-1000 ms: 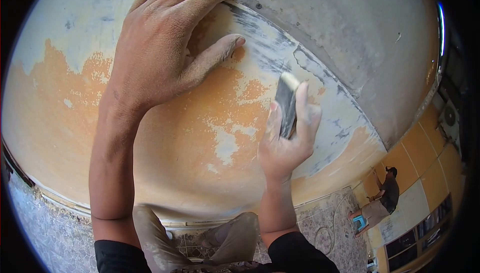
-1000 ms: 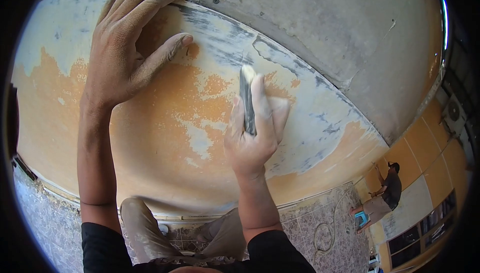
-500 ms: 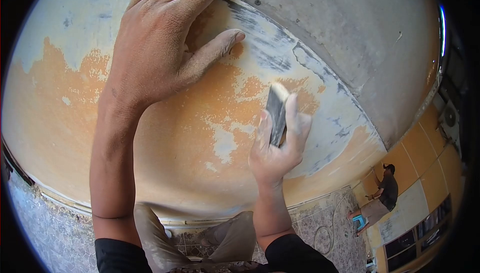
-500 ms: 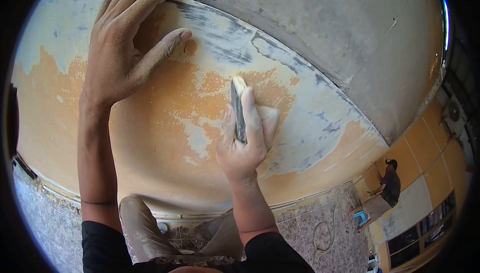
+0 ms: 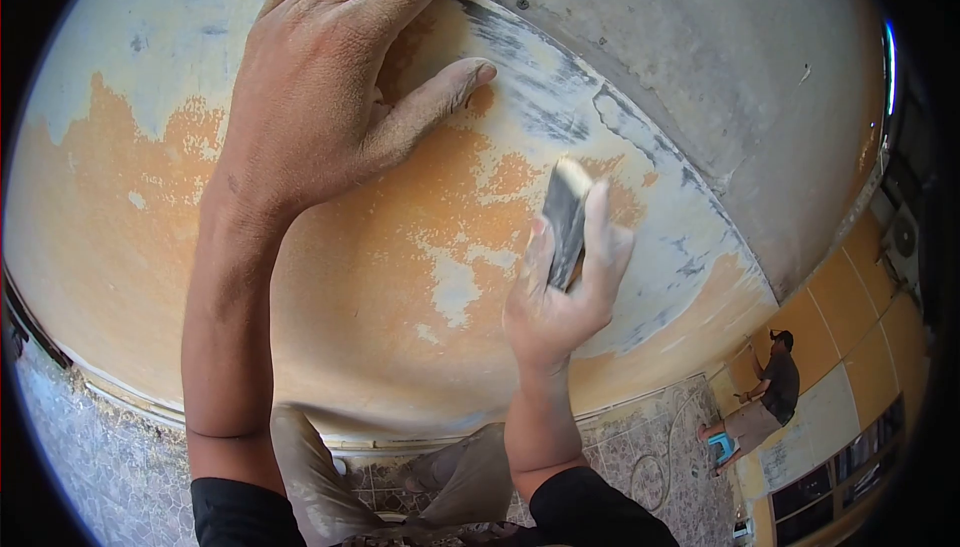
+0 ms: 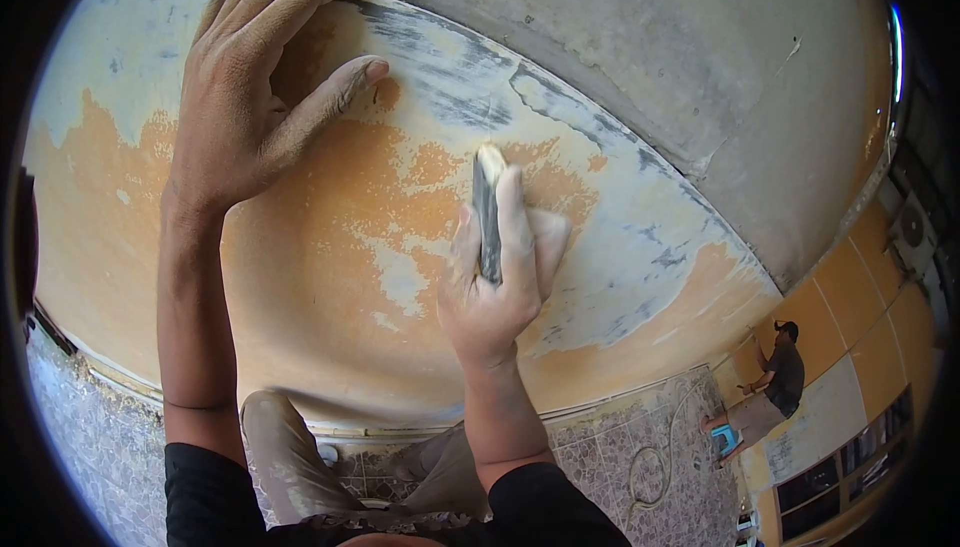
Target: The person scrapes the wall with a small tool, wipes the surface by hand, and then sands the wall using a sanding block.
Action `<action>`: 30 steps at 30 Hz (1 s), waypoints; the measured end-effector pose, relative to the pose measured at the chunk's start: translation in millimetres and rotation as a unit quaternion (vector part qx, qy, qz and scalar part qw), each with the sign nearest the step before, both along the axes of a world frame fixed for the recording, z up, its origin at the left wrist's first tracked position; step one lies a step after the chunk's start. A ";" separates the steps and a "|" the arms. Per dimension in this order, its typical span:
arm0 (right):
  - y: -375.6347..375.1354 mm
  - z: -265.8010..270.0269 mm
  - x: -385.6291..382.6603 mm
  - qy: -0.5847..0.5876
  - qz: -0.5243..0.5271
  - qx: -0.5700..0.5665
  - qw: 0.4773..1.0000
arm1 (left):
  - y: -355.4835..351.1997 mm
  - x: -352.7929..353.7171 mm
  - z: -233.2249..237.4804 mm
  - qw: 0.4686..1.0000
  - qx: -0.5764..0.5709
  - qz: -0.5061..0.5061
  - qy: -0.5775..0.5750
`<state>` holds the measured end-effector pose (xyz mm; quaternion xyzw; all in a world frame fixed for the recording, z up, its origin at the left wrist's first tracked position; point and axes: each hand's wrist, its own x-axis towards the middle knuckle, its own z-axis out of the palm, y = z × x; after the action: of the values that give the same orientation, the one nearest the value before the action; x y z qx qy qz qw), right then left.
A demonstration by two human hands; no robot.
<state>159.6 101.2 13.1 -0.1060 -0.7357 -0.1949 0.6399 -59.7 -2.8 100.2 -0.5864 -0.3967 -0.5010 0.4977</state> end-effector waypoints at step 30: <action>0.0 11.6 8.8 -0.013 0.002 0.004 1.000 | 3.6 -1.0 -5.6 0.999 0.023 0.047 -0.005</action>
<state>168.4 101.1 24.7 -0.0996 -0.7430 -0.1982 0.6314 -60.8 0.8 94.6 -0.5527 -0.4151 -0.4889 0.5322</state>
